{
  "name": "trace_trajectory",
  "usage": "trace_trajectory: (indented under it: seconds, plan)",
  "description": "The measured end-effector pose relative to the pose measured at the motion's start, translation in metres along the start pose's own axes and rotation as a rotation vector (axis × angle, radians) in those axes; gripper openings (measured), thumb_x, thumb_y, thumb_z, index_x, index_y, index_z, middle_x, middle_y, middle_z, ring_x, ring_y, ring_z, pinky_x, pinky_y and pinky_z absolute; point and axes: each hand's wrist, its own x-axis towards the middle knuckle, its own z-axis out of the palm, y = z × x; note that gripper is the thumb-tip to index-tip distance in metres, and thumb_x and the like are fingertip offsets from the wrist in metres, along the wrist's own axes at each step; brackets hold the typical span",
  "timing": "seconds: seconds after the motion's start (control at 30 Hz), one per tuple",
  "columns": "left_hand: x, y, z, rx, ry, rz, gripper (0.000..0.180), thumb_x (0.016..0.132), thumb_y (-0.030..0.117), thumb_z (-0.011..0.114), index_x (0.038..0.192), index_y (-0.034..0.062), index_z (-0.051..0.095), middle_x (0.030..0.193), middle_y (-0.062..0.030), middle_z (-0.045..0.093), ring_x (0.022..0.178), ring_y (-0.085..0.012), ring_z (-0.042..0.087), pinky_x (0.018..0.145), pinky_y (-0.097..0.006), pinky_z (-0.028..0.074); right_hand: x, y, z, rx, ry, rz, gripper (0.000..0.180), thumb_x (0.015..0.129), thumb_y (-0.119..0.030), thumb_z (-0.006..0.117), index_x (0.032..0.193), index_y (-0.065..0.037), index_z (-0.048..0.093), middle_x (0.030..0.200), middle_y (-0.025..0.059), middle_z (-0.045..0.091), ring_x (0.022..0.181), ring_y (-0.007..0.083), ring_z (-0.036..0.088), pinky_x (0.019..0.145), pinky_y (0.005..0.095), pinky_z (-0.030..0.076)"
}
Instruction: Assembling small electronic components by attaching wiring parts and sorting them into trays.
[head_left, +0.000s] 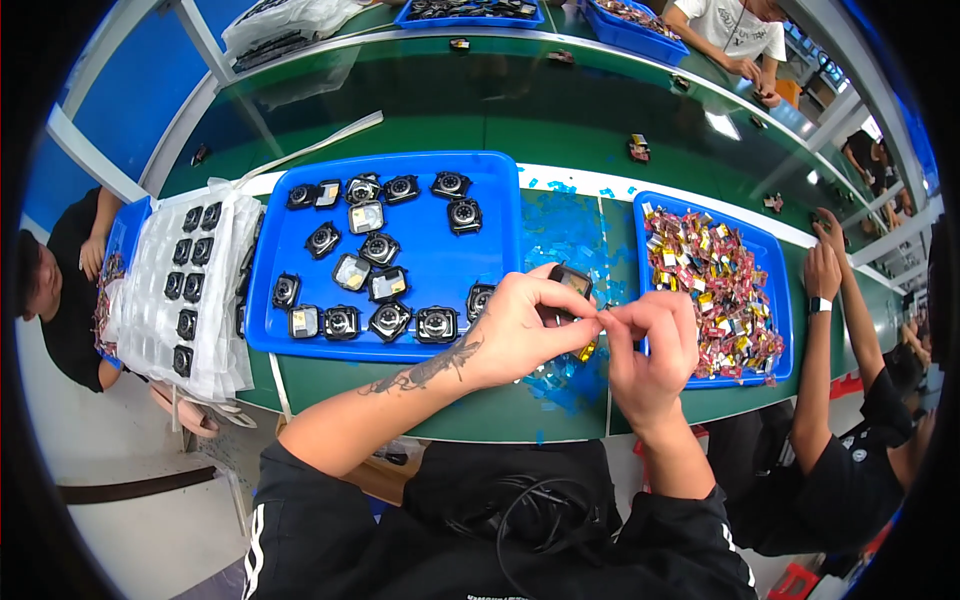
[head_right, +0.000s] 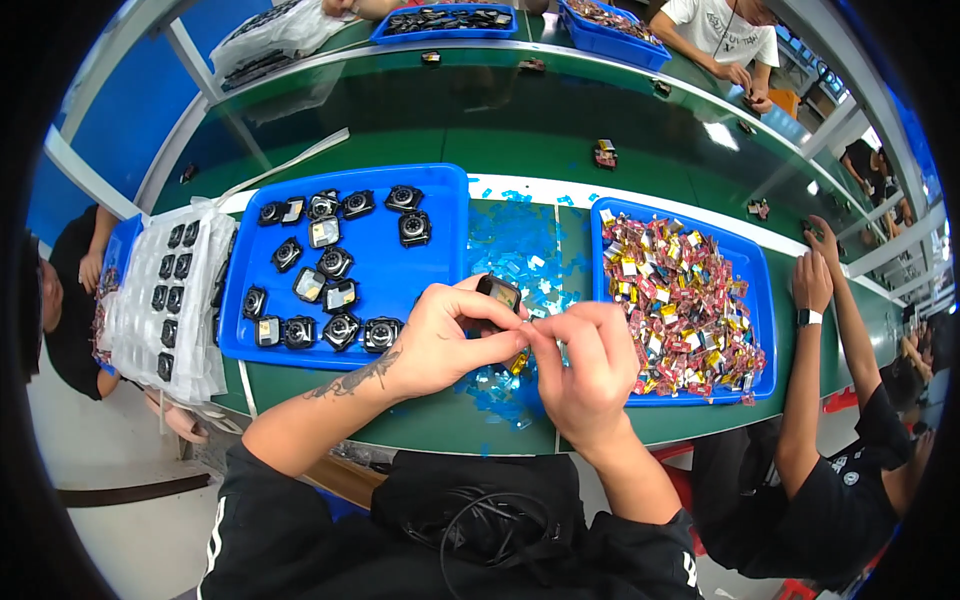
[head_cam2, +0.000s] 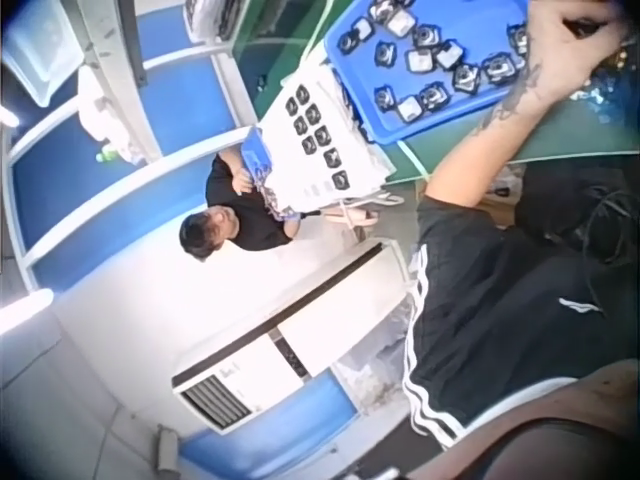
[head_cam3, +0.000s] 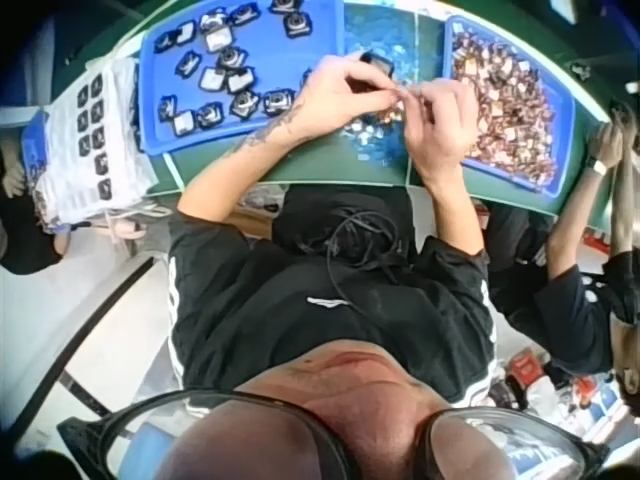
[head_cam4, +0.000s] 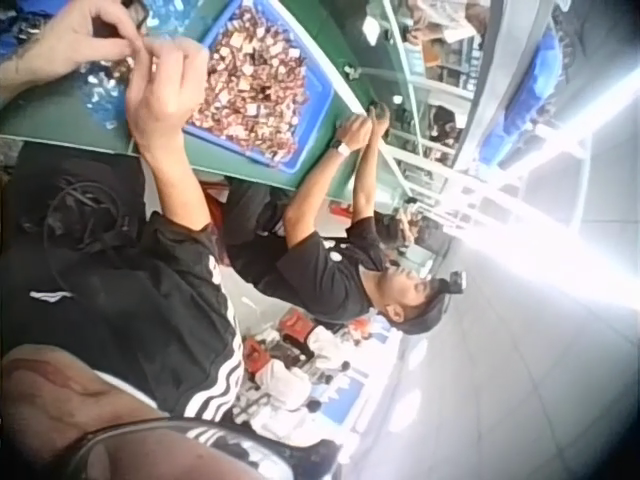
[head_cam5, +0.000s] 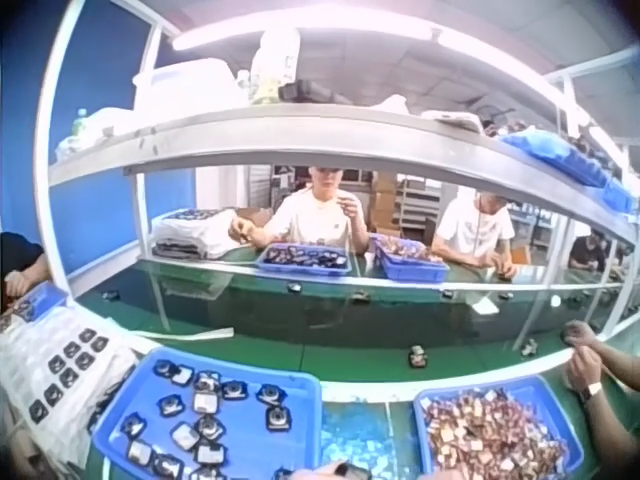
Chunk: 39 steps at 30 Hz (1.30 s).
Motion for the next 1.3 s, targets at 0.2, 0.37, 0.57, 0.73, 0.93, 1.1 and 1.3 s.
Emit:
trace_trajectory:
  seconds: [0.2, 0.37, 0.57, 0.73, 0.93, 1.1, 1.3]
  plan:
    - [0.003, -0.002, 0.001, -0.258, 0.081, -0.096, 0.015, 0.083, 0.011, 0.073, 0.087, -0.0035, 0.07, 0.084, -0.0046, 0.064, 0.074, -0.0073, 0.059, 0.068, -0.024, 0.049, -0.005, 0.001, -0.008, 0.145, -0.009, -0.011, 0.019, 0.074, 0.005, 0.072, 0.089, -0.001, 0.062, 0.09, 0.0135, 0.061, 0.069, 0.0211, 0.06, 0.055, 0.0286, 0.047]
    - [0.004, 0.005, -0.001, -0.427, -0.057, -0.094, 0.013, 0.087, 0.008, 0.069, 0.09, -0.0043, 0.067, 0.085, -0.0043, 0.064, 0.076, -0.0082, 0.06, 0.067, -0.022, 0.048, -0.004, 0.017, -0.014, 0.591, -0.189, 0.585, 0.013, 0.088, 0.004, 0.061, 0.099, 0.003, 0.066, 0.099, 0.0079, 0.061, 0.079, 0.0102, 0.059, 0.067, 0.0217, 0.048]
    - [0.003, 0.001, -0.004, -0.462, -0.245, -0.155, 0.013, 0.089, 0.008, 0.066, 0.092, -0.0043, 0.067, 0.085, -0.005, 0.065, 0.075, -0.0093, 0.06, 0.069, -0.024, 0.05, -0.001, 0.008, -0.01, 0.943, -0.225, 0.554, 0.015, 0.087, 0.006, 0.062, 0.101, 0.003, 0.064, 0.098, 0.0079, 0.059, 0.088, 0.0113, 0.059, 0.076, 0.0227, 0.048]
    - [0.005, -0.003, 0.003, -0.197, 0.02, 0.049, 0.032, 0.096, 0.005, 0.05, 0.128, -0.0002, 0.053, 0.121, -0.0126, 0.058, 0.101, -0.014, 0.06, 0.087, -0.027, 0.05, -0.009, 0.013, -0.02, 0.871, -0.027, 0.651, 0.015, 0.083, 0.008, 0.065, 0.097, 0.003, 0.059, 0.093, 0.0078, 0.062, 0.084, 0.0112, 0.061, 0.073, 0.0224, 0.05]
    - [0.001, -0.001, 0.01, -0.351, -0.016, 0.035, 0.054, 0.096, -0.005, 0.039, 0.148, 0.0028, 0.027, 0.131, -0.0141, 0.05, 0.121, -0.0186, 0.051, 0.1, -0.035, 0.045, 0.004, -0.005, -0.008, 0.481, -0.151, 0.565, 0.015, 0.081, 0.005, 0.069, 0.096, 0.003, 0.068, 0.087, 0.008, 0.066, 0.07, 0.0094, 0.063, 0.062, 0.0197, 0.049]
    - [-0.001, -0.002, 0.011, -0.321, -0.049, -0.018, 0.051, 0.097, -0.004, 0.041, 0.146, 0.0002, 0.029, 0.134, -0.014, 0.049, 0.122, -0.0174, 0.049, 0.103, -0.031, 0.04, 0.011, -0.012, 0.0, 0.296, -0.139, 0.516, 0.013, 0.079, 0.004, 0.071, 0.091, 0.0, 0.069, 0.076, 0.0049, 0.066, 0.056, 0.006, 0.05, 0.049, 0.0231, 0.039]
    - [-0.002, 0.001, 0.011, -0.344, -0.097, -0.039, 0.047, 0.098, -0.001, 0.042, 0.144, 0.0001, 0.032, 0.127, -0.0109, 0.052, 0.109, -0.0118, 0.051, 0.094, -0.027, 0.043, 0.014, -0.012, 0.003, 0.246, -0.09, 0.389, 0.011, 0.077, 0.004, 0.072, 0.086, -0.001, 0.067, 0.073, 0.0058, 0.065, 0.051, 0.0097, 0.047, 0.048, 0.025, 0.038]
